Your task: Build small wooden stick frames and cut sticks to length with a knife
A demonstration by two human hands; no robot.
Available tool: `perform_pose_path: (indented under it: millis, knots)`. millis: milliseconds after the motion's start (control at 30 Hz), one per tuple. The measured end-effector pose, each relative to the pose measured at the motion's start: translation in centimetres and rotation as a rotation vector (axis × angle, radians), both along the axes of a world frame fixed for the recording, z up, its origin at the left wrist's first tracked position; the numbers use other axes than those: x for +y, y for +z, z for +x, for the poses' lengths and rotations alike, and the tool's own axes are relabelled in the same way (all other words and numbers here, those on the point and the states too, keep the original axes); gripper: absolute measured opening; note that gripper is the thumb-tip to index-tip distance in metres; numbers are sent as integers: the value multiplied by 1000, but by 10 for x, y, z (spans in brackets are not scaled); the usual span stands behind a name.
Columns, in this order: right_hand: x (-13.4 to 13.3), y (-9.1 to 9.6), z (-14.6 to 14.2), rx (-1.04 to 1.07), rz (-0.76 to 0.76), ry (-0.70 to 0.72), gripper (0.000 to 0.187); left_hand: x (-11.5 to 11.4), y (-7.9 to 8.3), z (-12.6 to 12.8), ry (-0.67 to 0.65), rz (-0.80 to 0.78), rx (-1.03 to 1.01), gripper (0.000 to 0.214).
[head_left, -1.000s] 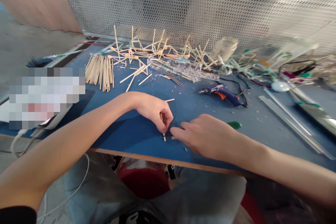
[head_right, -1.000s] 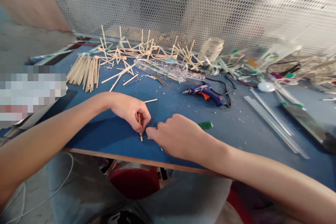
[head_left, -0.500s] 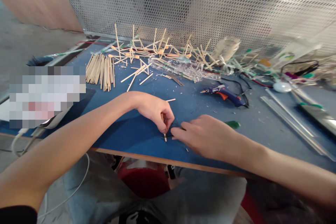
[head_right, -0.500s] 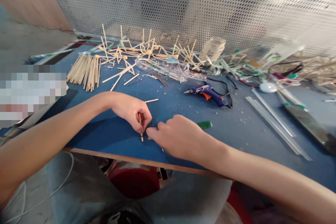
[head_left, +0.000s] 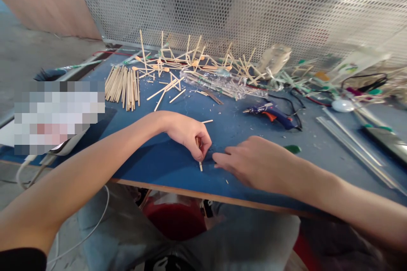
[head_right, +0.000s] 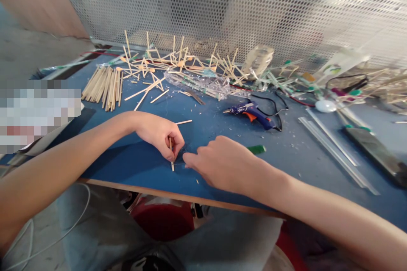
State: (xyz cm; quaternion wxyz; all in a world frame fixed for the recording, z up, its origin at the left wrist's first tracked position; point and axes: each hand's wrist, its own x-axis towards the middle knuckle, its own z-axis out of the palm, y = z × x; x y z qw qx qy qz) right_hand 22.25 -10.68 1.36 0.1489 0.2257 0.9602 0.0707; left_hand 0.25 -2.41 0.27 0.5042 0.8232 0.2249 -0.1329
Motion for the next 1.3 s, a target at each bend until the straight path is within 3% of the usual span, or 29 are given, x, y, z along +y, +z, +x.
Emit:
perform_pose_path:
  millis: [167, 333, 467, 600, 700, 967, 1167, 1300]
  knots:
    - [-3, -3, 1, 45, 89, 10, 14, 1, -1, 0, -11, -21, -10, 9]
    - [-2, -4, 1, 61, 1, 10, 9, 1, -1, 0, -2, -17, 0, 11]
    - [-3, -7, -1, 70, 93, 16, 15, 1, -1, 0, -8, -17, -8, 9]
    - [-4, -9, 0, 68, 18, -31, 8, 2, -3, 0, 4, -17, -13, 11]
    - [-3, -9, -1, 52, 43, -9, 10, 2, -3, 0, 1, -18, -8, 10]
    - [10, 5, 1, 0, -60, 11, 15, 1, -2, 0, 19, -19, -8, 14]
    - [-3, -11, 2, 80, 108, 23, 8, 1, -1, 0, 2, -28, 4, 11]
    - [-2, -9, 1, 87, 19, 6, 9, 2, 0, 0, 11, -44, 5, 12]
